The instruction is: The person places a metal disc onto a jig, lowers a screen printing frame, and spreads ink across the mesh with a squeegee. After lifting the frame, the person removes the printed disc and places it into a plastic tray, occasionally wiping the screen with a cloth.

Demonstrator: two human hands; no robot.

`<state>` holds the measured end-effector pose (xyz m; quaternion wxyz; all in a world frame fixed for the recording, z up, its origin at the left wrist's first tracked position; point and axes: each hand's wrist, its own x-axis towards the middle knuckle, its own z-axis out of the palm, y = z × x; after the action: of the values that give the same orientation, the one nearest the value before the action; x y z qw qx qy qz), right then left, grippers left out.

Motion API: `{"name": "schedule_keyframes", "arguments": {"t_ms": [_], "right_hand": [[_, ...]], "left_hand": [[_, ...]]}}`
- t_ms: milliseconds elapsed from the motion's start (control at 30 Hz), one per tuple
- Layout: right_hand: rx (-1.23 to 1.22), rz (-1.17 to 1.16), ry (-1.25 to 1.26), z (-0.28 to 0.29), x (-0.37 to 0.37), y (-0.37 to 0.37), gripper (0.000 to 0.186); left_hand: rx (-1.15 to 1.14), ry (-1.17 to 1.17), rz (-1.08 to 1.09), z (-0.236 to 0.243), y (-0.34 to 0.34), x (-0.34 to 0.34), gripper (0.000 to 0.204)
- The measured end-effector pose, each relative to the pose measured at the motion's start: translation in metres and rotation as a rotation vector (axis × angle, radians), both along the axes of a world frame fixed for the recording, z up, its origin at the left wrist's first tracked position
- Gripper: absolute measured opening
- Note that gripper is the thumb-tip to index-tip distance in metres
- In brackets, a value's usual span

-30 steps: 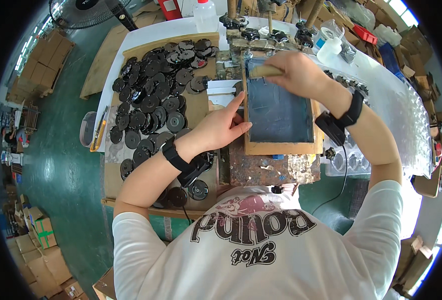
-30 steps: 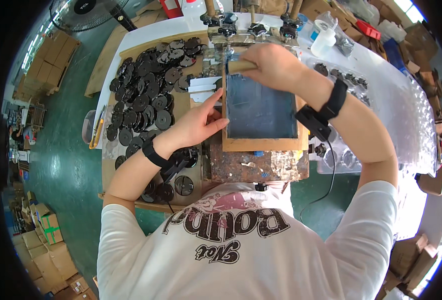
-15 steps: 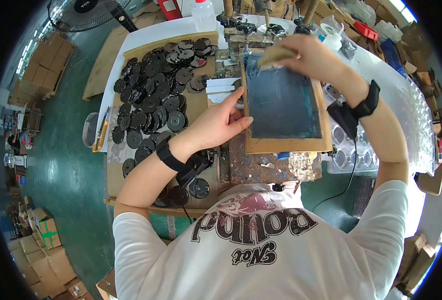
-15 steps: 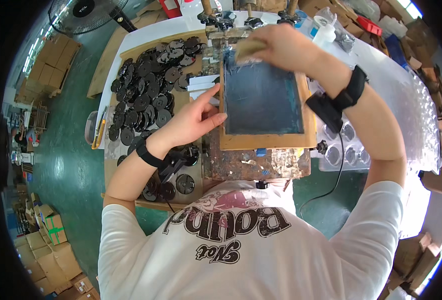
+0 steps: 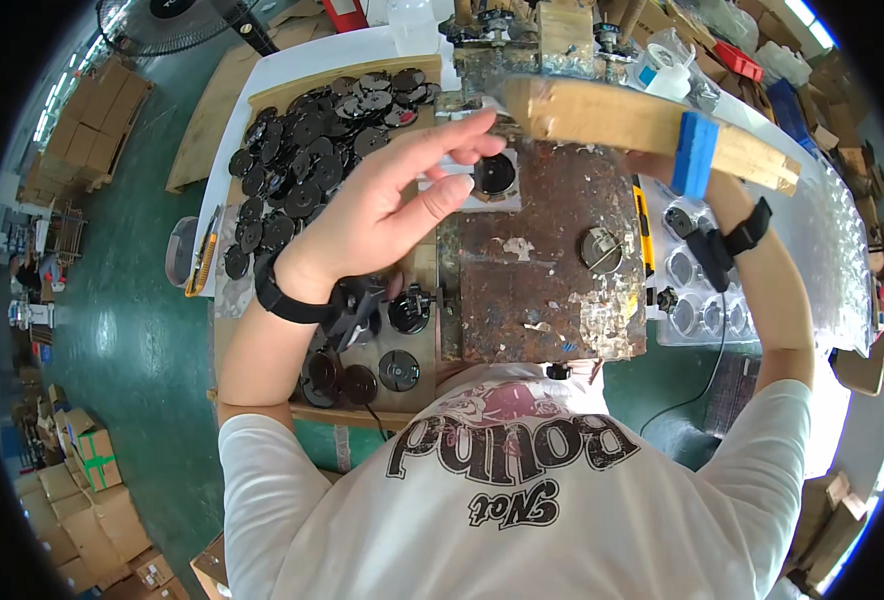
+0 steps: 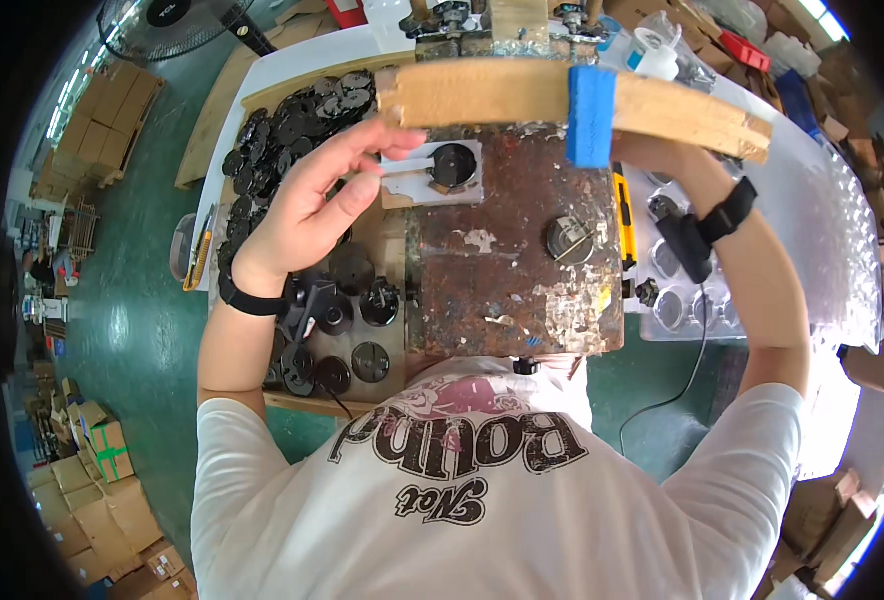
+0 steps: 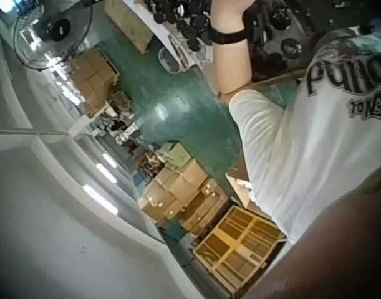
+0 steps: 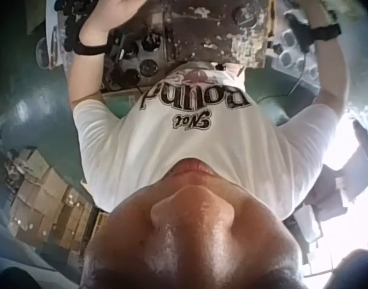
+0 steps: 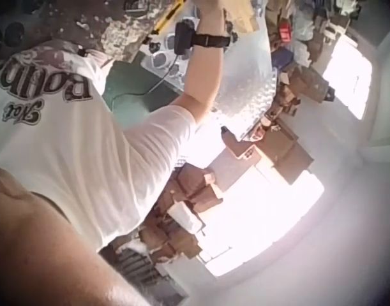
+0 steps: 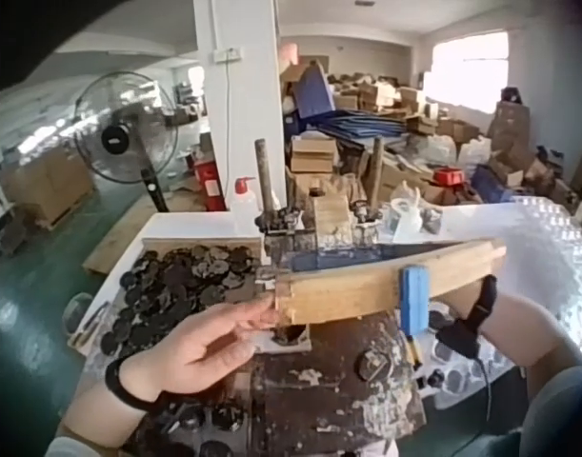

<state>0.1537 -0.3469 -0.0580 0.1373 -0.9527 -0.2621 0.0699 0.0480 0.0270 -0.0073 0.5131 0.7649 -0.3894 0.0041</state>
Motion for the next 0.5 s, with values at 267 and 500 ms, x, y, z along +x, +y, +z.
{"name": "schedule_keyframes", "arguments": {"t_ms": [267,500], "right_hand": [[0.187,0.167,-0.081,-0.020,-0.020,0.151,0.045],[0.168,0.132,-0.034,-0.018,-0.016,0.167,0.033]], "left_hand": [[0.891,-0.070,0.069,-0.041,0.059,-0.029,0.051],[1.006,-0.127,0.065,-0.080,0.063,-0.051,0.052]]}}
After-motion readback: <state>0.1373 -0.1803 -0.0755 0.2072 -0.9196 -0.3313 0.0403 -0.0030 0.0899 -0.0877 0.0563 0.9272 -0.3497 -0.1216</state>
